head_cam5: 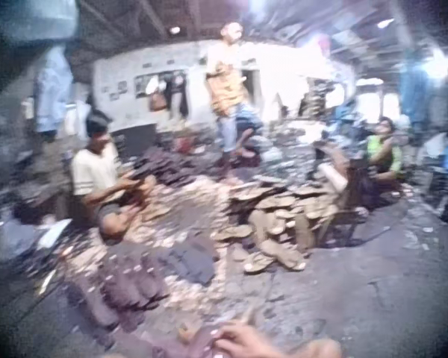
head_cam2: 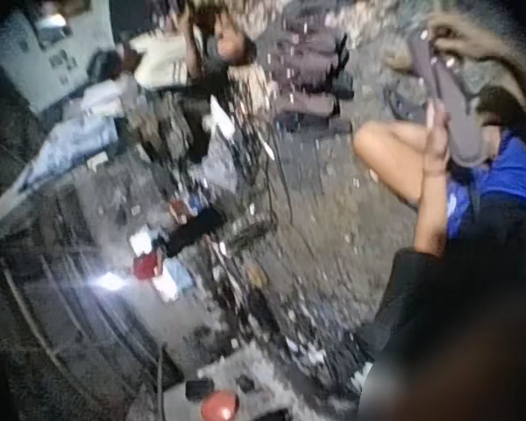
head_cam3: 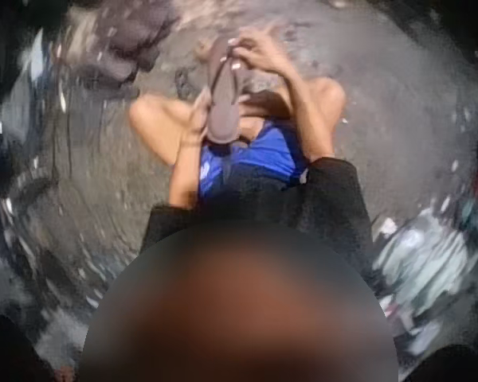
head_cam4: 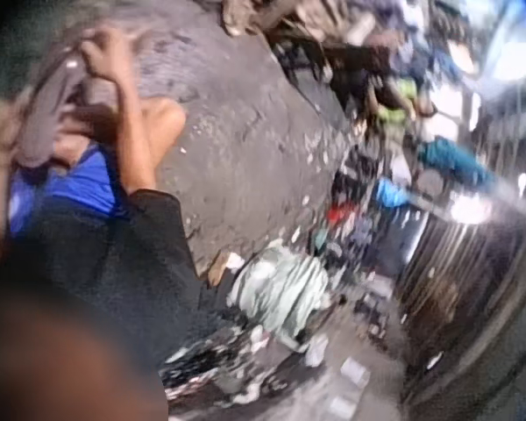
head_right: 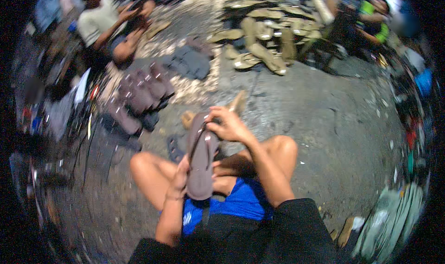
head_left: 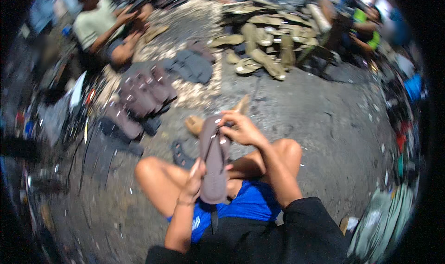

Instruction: The person sits on the floor and repeatedly assembles flip-flops by pressing rubber straps into wooden soles. They handle multiple pairs, turning them over and pressing the straps into place, then set finished units aside.

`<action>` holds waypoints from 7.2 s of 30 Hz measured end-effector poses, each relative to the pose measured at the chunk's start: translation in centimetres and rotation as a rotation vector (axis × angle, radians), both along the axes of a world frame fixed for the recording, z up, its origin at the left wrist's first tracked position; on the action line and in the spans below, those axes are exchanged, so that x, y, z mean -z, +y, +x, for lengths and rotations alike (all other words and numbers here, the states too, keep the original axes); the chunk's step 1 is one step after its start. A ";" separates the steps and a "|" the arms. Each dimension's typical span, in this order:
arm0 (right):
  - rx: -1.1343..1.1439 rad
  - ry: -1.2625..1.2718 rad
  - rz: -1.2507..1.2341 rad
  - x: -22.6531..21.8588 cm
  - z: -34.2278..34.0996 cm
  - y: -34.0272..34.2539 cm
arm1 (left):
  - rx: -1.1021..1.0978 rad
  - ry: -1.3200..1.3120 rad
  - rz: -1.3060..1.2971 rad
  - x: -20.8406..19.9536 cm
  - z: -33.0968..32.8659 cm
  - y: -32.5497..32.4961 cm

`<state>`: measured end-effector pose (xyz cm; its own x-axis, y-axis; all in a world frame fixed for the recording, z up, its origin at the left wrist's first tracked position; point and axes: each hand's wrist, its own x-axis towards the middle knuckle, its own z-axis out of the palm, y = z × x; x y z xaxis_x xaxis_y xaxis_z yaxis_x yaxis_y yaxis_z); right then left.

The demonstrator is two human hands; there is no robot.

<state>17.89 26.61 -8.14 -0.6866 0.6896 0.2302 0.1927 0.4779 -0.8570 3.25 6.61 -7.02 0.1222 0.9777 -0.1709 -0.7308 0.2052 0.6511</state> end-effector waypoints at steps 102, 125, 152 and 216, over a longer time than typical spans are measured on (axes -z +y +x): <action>0.144 0.568 -1.005 1.1 -5.9 -0.6 | -0.416 1.686 0.422 2.0 -8.7 10.7; -0.508 0.020 0.046 -8.6 2.3 -12.5 | 0.058 1.114 0.275 -8.5 -5.1 -6.4; 0.251 -0.518 0.196 15.2 -5.8 -6.2 | -0.218 0.159 -0.333 0.1 -0.6 -8.6; 0.101 0.144 0.023 -6.4 -3.2 -17.0 | -0.555 0.449 -0.076 -3.0 -1.7 -6.3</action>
